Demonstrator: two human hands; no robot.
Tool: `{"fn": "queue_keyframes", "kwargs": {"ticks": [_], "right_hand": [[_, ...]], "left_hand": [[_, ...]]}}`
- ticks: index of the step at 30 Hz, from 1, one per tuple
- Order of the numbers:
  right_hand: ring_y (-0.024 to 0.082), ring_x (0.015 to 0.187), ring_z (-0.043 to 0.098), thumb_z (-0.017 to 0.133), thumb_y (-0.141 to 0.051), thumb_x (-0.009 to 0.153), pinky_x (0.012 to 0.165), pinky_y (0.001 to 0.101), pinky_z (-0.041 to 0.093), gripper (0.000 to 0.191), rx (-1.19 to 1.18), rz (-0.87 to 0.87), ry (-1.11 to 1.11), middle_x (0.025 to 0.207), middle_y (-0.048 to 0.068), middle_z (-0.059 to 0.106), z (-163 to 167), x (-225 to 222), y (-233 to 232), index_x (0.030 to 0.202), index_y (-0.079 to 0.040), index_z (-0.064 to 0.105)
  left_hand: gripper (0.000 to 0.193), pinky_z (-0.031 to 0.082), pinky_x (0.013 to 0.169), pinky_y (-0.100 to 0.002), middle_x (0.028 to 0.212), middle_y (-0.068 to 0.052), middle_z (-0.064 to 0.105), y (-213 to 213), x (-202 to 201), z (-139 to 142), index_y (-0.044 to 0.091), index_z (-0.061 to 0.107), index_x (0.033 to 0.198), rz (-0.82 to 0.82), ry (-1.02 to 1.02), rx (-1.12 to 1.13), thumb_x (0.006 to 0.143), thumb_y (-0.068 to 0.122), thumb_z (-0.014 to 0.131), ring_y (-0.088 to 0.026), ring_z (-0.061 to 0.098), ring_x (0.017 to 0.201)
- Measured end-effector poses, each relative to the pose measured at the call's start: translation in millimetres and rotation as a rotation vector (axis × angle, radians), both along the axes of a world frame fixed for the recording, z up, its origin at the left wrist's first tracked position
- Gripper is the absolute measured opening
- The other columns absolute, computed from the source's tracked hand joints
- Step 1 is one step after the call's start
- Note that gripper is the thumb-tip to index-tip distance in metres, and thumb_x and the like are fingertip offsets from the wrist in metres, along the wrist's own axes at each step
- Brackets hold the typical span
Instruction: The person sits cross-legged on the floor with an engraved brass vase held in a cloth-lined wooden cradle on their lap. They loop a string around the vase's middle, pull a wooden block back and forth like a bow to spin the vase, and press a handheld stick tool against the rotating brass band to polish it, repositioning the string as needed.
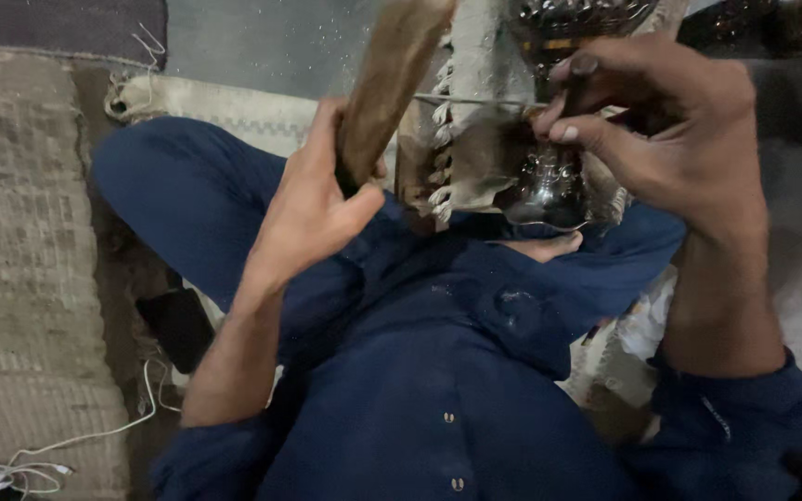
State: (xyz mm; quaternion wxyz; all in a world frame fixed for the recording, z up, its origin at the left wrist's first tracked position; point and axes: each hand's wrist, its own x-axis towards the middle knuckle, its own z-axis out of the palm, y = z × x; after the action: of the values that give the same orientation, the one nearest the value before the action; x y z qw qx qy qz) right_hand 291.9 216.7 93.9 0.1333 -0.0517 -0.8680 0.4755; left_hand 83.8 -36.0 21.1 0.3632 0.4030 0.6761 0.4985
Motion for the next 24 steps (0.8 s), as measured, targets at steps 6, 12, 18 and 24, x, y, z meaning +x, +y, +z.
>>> {"fn": "queue_keyframes", "kwargs": {"ticks": [6,12,18,24], "right_hand": [[0.034,0.114,0.073,0.068,0.013,0.104,0.097,0.0391,0.066,0.032,0.053,0.007,-0.068,0.124,0.026,0.066,5.0,1.2,-1.1,0.133,0.011,0.054],[0.031,0.109,0.074,0.074,0.009,0.101,0.094,0.0379,0.067,0.035,0.066,0.073,-0.054,0.125,0.025,0.067,-4.7,4.2,19.8,0.132,0.009,0.057],[0.030,0.104,0.075,0.081,0.003,0.100,0.088,0.0356,0.066,0.039,0.163,0.090,-0.020,0.122,0.026,0.068,-17.0,13.4,29.8,0.130,0.009,0.058],[0.026,0.101,0.077,0.084,-0.003,0.101,0.088,0.0319,0.066,0.044,0.205,0.070,0.009,0.108,0.020,0.072,-25.0,16.2,32.5,0.137,0.008,0.060]], "left_hand": [[0.053,0.057,0.086,-0.039,0.110,-0.017,0.070,0.4,0.4,8.4,0.005,0.042,0.141,0.008,0.076,0.062,0.093,0.003,0.065,-0.031,0.073,0.099],[0.056,0.051,0.066,-0.039,0.098,-0.019,0.070,2.6,4.4,19.9,0.006,0.044,0.137,-0.017,0.065,-0.127,0.087,0.005,0.067,-0.032,0.066,0.066],[0.067,0.053,0.071,-0.044,0.103,-0.020,0.069,6.7,3.0,31.4,0.011,0.040,0.151,-0.038,0.220,-0.022,0.092,0.002,0.068,-0.032,0.068,0.076],[0.073,0.049,0.064,-0.044,0.095,-0.019,0.068,10.6,-2.1,37.4,0.019,0.029,0.155,-0.036,0.200,-0.127,0.093,0.000,0.062,-0.031,0.067,0.065]]}}
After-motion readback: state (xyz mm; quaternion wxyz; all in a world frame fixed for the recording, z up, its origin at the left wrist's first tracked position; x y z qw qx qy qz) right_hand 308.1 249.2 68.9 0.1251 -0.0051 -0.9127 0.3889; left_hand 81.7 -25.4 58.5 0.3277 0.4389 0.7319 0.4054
